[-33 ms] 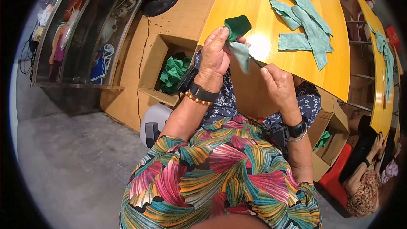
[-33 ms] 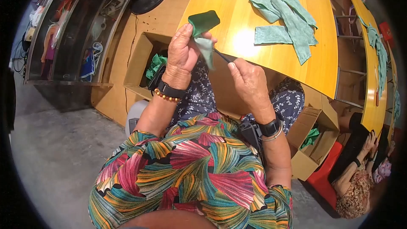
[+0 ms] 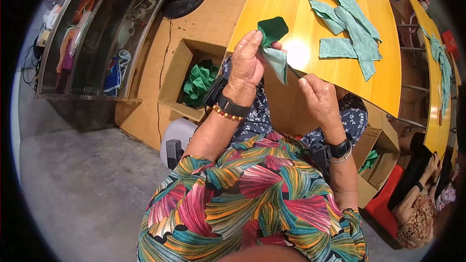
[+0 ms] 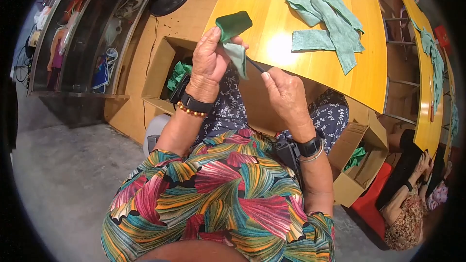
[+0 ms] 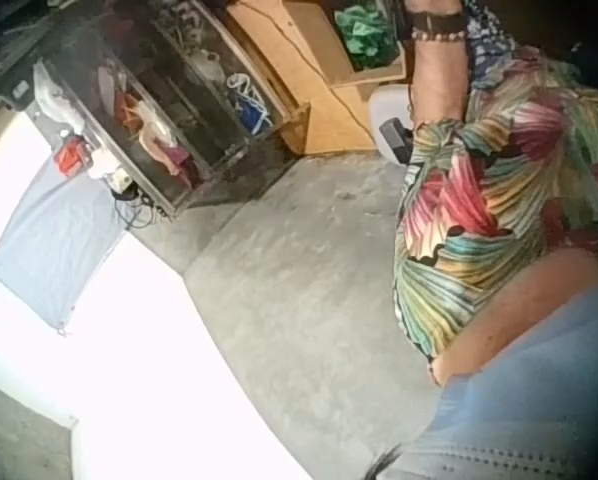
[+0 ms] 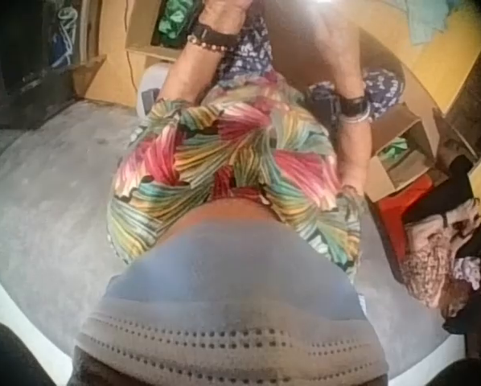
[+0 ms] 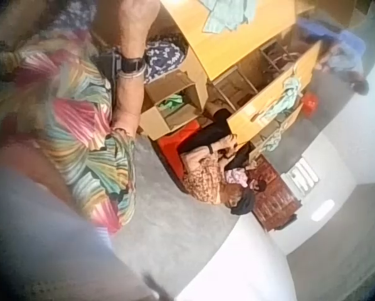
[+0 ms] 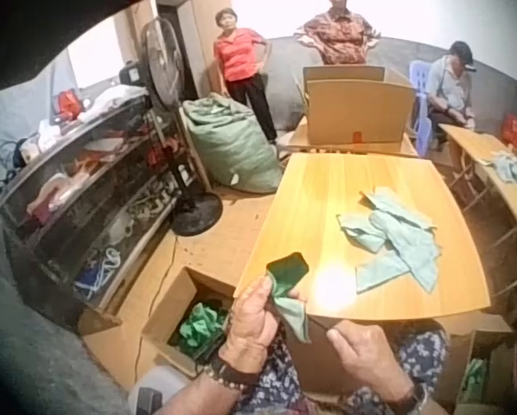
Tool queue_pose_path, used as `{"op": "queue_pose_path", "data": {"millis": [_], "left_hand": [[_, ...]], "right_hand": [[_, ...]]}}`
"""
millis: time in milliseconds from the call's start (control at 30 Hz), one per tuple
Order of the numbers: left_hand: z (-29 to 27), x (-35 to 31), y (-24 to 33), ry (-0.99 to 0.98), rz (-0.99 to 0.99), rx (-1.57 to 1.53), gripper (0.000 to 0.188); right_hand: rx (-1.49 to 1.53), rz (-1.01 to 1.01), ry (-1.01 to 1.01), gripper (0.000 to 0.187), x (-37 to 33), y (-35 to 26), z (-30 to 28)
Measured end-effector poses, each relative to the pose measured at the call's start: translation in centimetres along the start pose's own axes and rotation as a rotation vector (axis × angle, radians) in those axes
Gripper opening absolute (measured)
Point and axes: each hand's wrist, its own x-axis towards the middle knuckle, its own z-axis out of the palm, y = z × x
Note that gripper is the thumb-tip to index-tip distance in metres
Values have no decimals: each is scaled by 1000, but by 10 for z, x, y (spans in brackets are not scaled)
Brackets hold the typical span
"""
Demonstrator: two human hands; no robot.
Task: Using a metal rod to turn narrow strips of green fabric inside out.
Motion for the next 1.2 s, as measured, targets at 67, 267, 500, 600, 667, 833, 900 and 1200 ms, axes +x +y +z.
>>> {"op": "queue_pose_path", "data": {"millis": [67,267,500,600,667,833,900,1200], "left_hand": [[-1,1,0,-42,-21,10,26],[0,-4,-10,2,-37,-17,28],[0,-13,-35,228,69,10,24],[-12,-6,-46,302,277,118,21],[-11,-6,-46,315,291,114,18],[-12,3,-39,249,180,62,17],[-14,6,-32,209,142,80,17],[8,-8,10,30,41,483,28]], "right_hand": [[-6,11,-9,20,-1,1,-1],[-60,14,-43,22,0,2,3],[-82,63,-10,25,-2,8,28],[-88,61,6,25,-1,10,38],[-92,52,6,25,5,5,36],[-61,14,34,24,19,10,40],[-188,12,40,23,25,5,40],[798,374,-340,27,25,2,11]]}}
